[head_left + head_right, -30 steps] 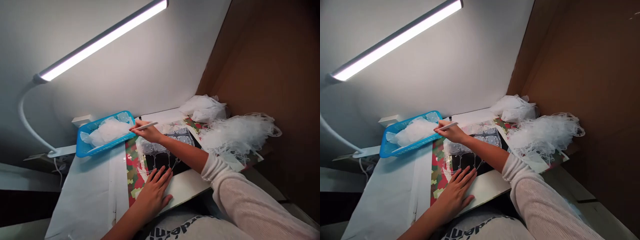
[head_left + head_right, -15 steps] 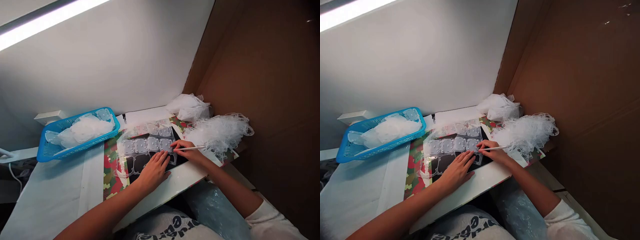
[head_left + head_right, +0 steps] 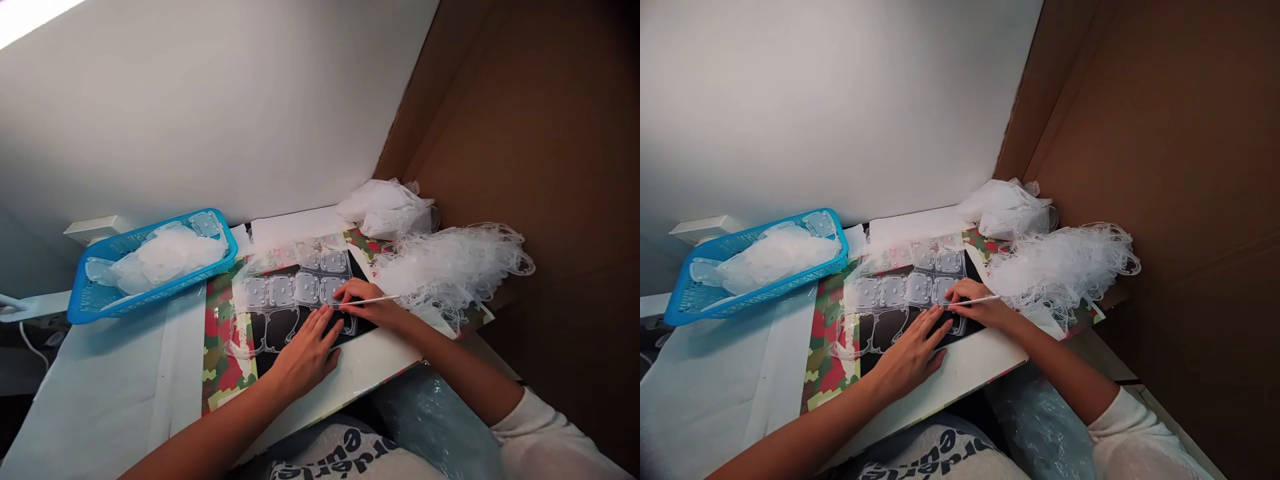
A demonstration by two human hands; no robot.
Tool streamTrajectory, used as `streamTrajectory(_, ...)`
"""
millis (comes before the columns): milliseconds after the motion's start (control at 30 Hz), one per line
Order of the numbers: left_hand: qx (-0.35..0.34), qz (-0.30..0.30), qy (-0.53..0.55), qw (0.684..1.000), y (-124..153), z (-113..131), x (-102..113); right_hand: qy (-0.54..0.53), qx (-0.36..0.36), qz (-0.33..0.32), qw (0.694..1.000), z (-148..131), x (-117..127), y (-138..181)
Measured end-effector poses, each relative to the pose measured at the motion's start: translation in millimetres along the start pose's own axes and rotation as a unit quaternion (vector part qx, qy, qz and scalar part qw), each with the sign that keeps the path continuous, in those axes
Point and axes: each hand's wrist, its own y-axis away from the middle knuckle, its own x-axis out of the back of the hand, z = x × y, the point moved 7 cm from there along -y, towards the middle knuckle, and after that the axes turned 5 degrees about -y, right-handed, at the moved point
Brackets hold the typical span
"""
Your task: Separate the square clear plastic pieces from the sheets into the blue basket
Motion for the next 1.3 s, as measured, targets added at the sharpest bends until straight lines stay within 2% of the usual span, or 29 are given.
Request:
streamTrajectory(300,0.008,0.018,0.023,1.000,1,-2,2,0.002,-0.011,-0.039,0.999,2,-2,2)
streamTrajectory(467,0.016,0.014,0.019,1.000,0,-4,4,0.027,0.041,0.004,0.999,4,-3,2)
streamTrajectory(500,0.019,0.011,0.018,1.000,0,-4,4,0.027,0.028,0.049,0.998,8,7,0)
streamTrajectory(567,0.021,0.002,0.016,1.000,0,-5,4,0.045,-0.029,0.204,0.977,19,42,0)
streamTrajectory(633,0.022,-0.005,0.018,1.000,1,-4,4,0.075,-0.097,0.371,0.921,32,82,10)
streamTrajectory(667,0.021,-0.007,0.019,1.000,2,-4,4,0.085,-0.122,0.425,0.893,37,98,16)
streamTrajectory(733,0.021,-0.009,0.023,0.999,3,-3,2,0.092,-0.146,0.479,0.861,47,120,23)
streamTrajectory(833,0.020,-0.013,0.027,0.999,8,0,-2,0.073,-0.145,0.543,0.824,53,146,32)
streamTrajectory(933,0.018,-0.017,0.034,0.999,11,9,-6,-0.017,-0.112,0.617,0.779,48,165,41)
streamTrajectory(1000,0.006,-0.020,0.045,0.999,11,21,-5,-0.104,-0.104,0.595,0.791,42,165,33)
streamTrajectory(1067,-0.026,-0.023,0.063,0.997,8,36,2,-0.198,-0.119,0.512,0.828,35,148,16)
streamTrajectory(1133,-0.056,0.003,0.084,0.995,3,43,18,-0.302,-0.145,0.419,0.844,28,121,3)
streamTrajectory(1233,-0.019,0.077,0.084,0.993,-3,22,41,-0.421,-0.181,0.318,0.830,20,82,-6)
streamTrajectory(1300,0.031,0.091,0.041,0.995,-2,-3,42,-0.454,-0.191,0.291,0.821,18,70,-7)
